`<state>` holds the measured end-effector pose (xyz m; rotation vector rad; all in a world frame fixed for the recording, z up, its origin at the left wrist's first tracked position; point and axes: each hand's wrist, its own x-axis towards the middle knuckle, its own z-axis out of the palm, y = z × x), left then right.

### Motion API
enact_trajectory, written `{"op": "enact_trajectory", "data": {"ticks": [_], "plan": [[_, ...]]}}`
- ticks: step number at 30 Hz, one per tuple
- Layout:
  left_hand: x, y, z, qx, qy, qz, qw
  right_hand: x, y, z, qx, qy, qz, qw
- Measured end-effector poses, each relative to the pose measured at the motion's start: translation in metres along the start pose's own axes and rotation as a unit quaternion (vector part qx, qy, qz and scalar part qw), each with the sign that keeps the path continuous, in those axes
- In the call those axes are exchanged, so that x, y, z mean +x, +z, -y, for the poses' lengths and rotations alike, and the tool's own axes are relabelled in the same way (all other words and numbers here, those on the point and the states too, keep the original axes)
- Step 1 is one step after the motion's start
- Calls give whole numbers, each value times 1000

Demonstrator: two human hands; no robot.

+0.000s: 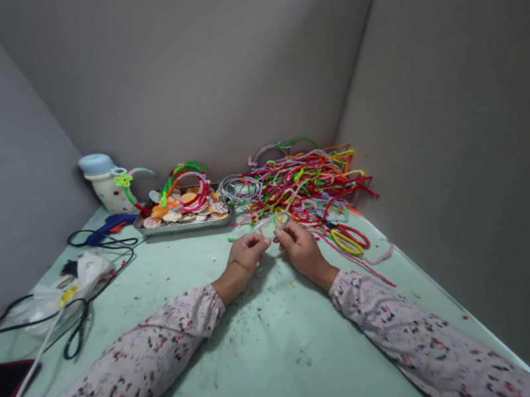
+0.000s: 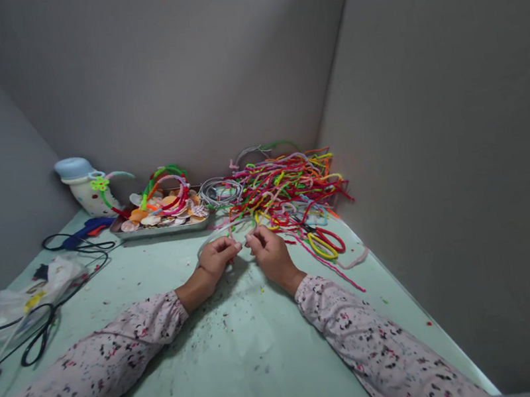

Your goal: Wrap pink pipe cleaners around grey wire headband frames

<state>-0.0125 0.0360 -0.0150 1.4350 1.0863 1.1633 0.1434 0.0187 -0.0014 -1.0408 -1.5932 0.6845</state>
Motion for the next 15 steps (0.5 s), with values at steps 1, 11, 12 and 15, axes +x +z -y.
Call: {"op": "enact_trajectory", "data": {"ticks": [1, 11, 12, 15], "plan": [[0, 0, -1, -3, -1, 1, 1000, 0, 0, 0, 0, 0, 2, 1000], [1, 1, 4, 18, -1, 0, 1000, 0, 1, -3, -24, 9, -12, 1000], [1, 1, 4, 23, 2, 1, 1000, 0, 0, -3, -25, 11, -12, 1000], [0, 0, 0, 23, 4, 7, 1000, 0, 1, -4, -20, 10, -8, 1000]]}}
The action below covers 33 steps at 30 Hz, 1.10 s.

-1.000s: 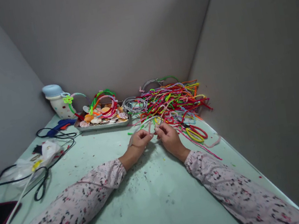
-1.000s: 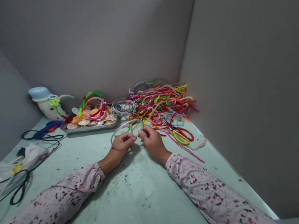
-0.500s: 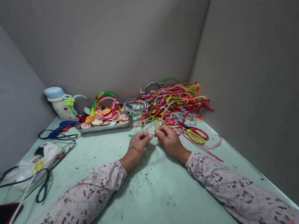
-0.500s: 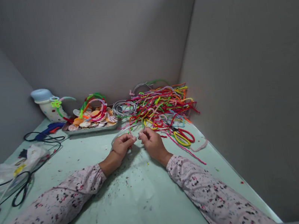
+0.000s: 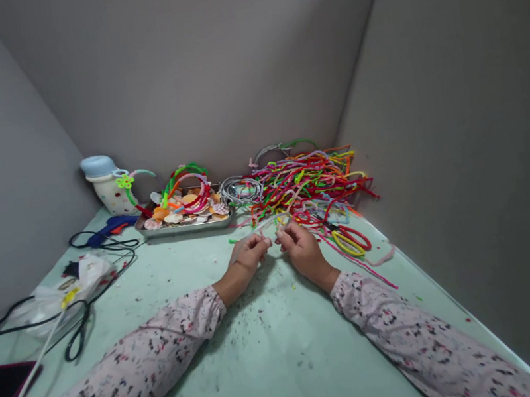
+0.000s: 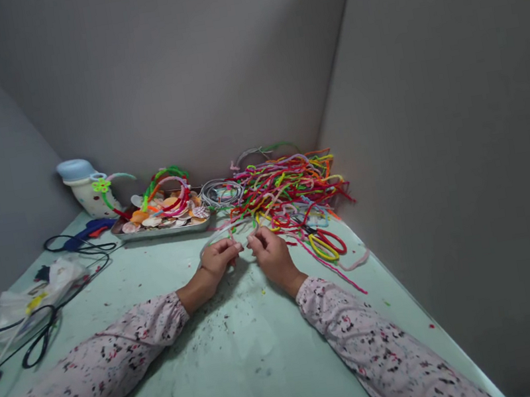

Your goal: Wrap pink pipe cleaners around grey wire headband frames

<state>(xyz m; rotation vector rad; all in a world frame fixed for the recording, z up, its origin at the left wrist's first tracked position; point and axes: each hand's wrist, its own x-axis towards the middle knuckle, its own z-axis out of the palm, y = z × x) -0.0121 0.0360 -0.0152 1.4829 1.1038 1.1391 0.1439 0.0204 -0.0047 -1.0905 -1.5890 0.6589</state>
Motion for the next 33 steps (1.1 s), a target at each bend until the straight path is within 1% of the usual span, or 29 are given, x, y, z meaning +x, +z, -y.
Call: {"op": "enact_trajectory", "data": {"ticks": [11, 18, 25, 33], "plan": [[-2, 0, -3, -31, -22, -5, 999, -1, 1, 2, 17, -13, 8, 1000], [0, 2, -4, -4, -16, -5, 1000, 0, 0, -1, -18, -6, -15, 1000], [0, 1, -2, -6, -23, -10, 1000, -1, 0, 0, 18, -10, 4, 1000], [-1, 1, 1, 15, -50, -22, 998, -1, 0, 1, 9, -25, 6, 1000]]}}
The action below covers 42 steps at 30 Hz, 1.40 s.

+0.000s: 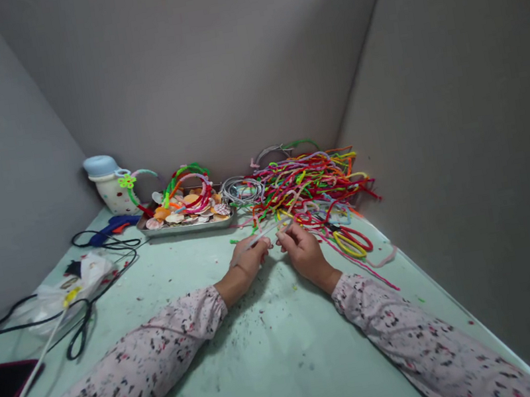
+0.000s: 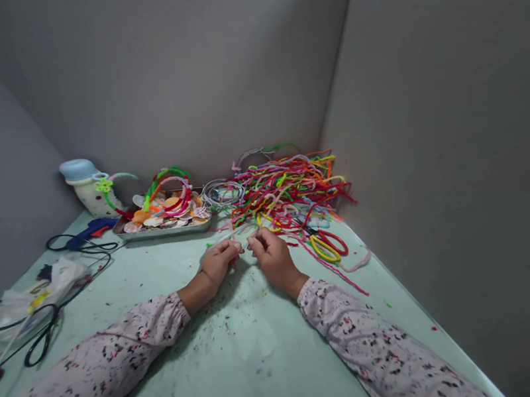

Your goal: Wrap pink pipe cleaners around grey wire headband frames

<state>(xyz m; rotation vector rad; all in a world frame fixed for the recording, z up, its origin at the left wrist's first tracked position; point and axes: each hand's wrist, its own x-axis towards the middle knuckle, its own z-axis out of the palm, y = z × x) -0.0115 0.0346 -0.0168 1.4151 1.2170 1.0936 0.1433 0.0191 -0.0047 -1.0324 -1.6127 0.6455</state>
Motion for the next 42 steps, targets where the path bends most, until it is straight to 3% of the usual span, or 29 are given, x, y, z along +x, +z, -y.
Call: {"op": "enact_trajectory", "data": {"ticks": [9, 14, 37, 42], "plan": [[-2, 3, -9, -19, -20, 5, 1000, -1, 0, 2, -7, -4, 4, 1000], [0, 3, -6, -13, 14, 22, 1000, 0, 0, 0, -35, 10, -16, 999], [0, 2, -3, 24, -6, -25, 999, -1, 0, 1, -34, 2, -1, 999], [3, 3, -2, 11, 16, -2, 1000, 1, -1, -3, -54, 15, -21, 998]]}}
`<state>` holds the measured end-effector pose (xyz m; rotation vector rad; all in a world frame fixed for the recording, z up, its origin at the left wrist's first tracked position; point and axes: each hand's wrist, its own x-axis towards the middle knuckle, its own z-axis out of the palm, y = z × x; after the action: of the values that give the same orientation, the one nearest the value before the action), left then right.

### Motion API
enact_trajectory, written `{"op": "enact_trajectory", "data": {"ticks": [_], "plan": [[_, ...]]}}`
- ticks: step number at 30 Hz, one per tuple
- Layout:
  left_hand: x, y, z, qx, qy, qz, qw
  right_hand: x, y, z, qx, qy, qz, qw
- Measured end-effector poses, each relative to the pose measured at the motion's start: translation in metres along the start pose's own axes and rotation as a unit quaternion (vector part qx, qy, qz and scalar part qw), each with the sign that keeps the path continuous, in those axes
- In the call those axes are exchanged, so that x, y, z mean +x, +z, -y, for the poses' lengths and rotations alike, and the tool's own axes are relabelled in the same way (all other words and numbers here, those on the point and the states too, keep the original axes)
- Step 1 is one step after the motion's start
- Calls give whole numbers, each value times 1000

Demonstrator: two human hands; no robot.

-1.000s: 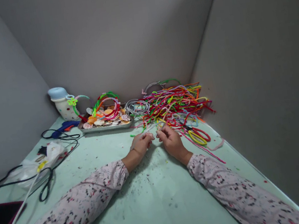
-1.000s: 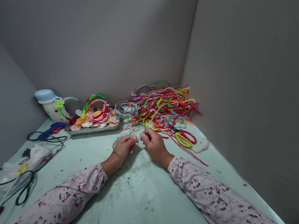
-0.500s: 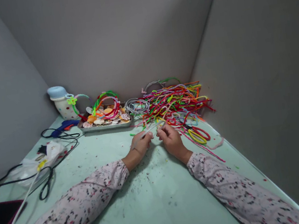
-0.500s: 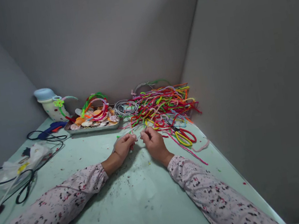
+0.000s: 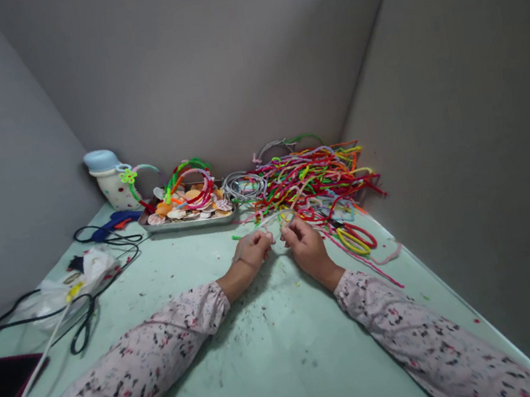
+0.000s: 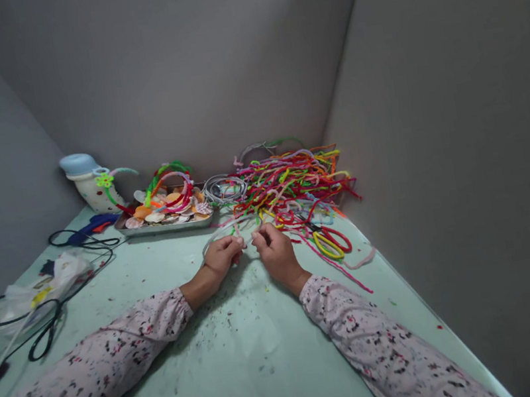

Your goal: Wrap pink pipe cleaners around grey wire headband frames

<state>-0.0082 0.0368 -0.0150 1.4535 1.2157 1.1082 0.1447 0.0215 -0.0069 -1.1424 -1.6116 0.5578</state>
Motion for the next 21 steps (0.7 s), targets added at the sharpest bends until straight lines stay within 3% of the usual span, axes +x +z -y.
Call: {"op": "enact_trajectory", "data": {"ticks": [8, 21], "plan": [[5, 1, 11, -9, 10, 11, 1000, 1, 0, -1, -18, 6, -13, 1000], [7, -1, 15, 13, 0, -4, 1000, 0, 0, 0, -1, 10, 20, 1000]]}}
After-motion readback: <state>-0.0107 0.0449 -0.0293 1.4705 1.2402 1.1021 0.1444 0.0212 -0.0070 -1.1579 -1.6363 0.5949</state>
